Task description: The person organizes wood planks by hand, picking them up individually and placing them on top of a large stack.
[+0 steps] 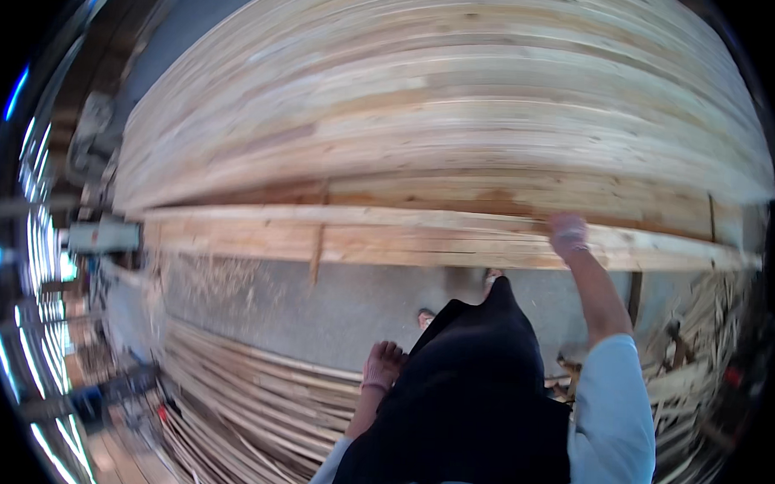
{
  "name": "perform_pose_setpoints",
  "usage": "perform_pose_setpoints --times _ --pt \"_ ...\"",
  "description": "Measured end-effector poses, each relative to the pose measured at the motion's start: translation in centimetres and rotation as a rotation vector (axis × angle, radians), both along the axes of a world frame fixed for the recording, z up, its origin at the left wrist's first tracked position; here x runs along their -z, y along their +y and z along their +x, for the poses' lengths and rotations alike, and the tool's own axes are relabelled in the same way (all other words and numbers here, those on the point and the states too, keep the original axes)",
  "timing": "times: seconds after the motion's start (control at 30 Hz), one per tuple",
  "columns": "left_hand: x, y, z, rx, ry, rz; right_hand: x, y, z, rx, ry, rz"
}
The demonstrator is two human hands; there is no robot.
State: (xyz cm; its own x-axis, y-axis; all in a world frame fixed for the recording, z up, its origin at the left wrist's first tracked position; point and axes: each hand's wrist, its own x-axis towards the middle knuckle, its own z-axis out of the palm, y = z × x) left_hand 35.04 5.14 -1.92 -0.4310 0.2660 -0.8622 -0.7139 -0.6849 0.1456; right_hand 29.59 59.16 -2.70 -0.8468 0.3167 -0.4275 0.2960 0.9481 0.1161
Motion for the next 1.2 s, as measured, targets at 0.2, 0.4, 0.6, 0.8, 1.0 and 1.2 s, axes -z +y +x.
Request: perform_pose_setpoints --times 0.2,0.4,0.6,0.8,1.0,1.2 --pt "-0.9 -1.8 -2.1 -0.121 0.085 -0.005 -5.7 -6.1 3.0 -0.117 -0.013 -0.005" --pt "-0.6 -1.7 -3.8 -0.143 0.101 0.184 -6.1 -12.1 12.0 -0.172 -0.286 -0.086" --pt "3.0 -3.1 -5.8 -0.086 -0.019 0.069 -9.2 -20.1 19.5 -0.169 -0.381 0.029" --pt "4.3 -4.4 -3.7 0.016 -0.024 -0.095 -9.5 -21.1 27.3 -0.047 -0.268 -0.048" --pt "0.0 -5.5 -2.7 -0.114 0.056 0.011 -9.2 -14.6 36.0 -0.048 -0.273 0.049" --pt "-3.4 -5.1 -2.8 -0.192 0.073 0.039 -7.6 -11.0 35.1 -0.102 -0.518 -0.02"
